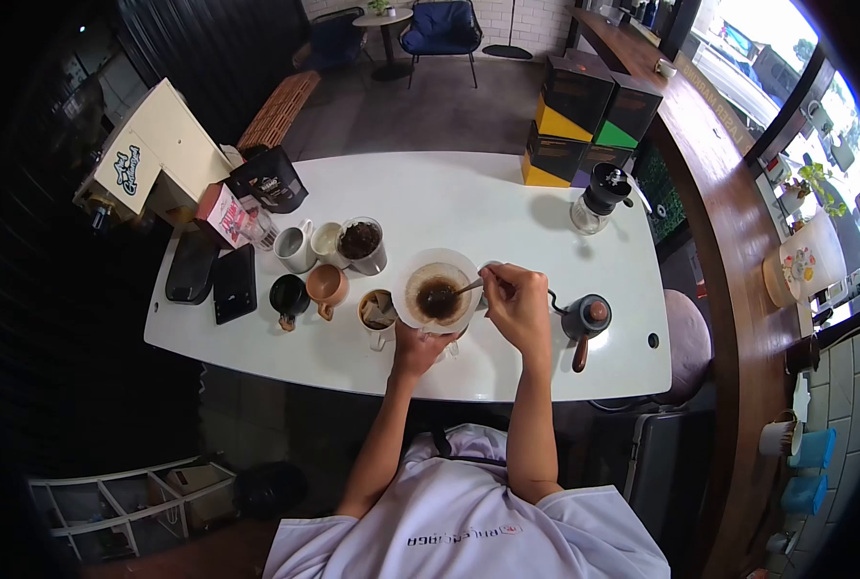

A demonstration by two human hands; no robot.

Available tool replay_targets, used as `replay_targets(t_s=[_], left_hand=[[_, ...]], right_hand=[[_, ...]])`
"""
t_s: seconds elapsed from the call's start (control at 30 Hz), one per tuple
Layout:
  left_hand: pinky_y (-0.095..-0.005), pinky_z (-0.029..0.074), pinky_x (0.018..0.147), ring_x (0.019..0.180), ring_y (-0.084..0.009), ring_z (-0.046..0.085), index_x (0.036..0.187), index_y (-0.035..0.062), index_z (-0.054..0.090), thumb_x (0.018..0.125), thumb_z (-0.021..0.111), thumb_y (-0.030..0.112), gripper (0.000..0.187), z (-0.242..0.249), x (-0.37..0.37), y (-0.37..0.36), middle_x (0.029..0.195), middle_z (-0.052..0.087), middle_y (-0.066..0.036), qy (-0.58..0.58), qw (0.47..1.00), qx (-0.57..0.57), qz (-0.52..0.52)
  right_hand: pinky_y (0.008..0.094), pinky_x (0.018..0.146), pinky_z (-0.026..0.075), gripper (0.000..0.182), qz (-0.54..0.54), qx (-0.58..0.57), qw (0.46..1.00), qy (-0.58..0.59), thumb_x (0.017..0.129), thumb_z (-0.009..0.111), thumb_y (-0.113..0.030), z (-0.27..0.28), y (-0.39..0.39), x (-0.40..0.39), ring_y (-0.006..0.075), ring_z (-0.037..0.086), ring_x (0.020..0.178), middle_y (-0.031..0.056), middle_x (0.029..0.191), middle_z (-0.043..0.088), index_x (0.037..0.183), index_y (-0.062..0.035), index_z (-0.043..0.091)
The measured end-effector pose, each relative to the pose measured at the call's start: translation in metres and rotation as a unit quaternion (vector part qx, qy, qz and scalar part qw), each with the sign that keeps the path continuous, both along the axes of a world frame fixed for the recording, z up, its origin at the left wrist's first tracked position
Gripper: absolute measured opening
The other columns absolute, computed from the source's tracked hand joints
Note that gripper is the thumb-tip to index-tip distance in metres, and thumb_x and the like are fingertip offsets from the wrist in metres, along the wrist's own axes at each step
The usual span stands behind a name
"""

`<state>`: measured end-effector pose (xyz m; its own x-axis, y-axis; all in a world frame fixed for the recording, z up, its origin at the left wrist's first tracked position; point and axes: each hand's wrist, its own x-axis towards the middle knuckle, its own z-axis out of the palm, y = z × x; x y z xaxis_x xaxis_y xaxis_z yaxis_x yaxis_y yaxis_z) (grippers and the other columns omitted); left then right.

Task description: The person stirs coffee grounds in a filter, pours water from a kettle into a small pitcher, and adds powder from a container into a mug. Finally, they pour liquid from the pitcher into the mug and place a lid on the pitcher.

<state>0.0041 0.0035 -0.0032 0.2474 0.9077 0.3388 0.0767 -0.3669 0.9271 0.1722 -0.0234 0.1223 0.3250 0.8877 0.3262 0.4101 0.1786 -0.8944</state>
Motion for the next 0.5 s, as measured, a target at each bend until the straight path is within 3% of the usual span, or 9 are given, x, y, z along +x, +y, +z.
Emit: replay_targets(t_s=[0.5], left_hand=[[-0.0373, 0.053, 0.092, 0.104, -0.0240, 0.066, 0.118, -0.0022, 0.059, 0.065, 0.088, 0.005, 0.061, 0.0010, 0.0005, -0.0009, 0.113, 0.067, -0.013, -0.011, 1.000, -0.008, 0.002]], right_hand=[[0.0328, 0.051, 0.037, 0.011, 0.036, -0.017, 0.999, 0.011, 0.083, 0.065, -0.003, -0.0010, -0.0004, -0.0007, 0.0174, 0.042, 0.048, 0.0145, 0.059, 0.053, 0.083, 0.0083, 0.069]])
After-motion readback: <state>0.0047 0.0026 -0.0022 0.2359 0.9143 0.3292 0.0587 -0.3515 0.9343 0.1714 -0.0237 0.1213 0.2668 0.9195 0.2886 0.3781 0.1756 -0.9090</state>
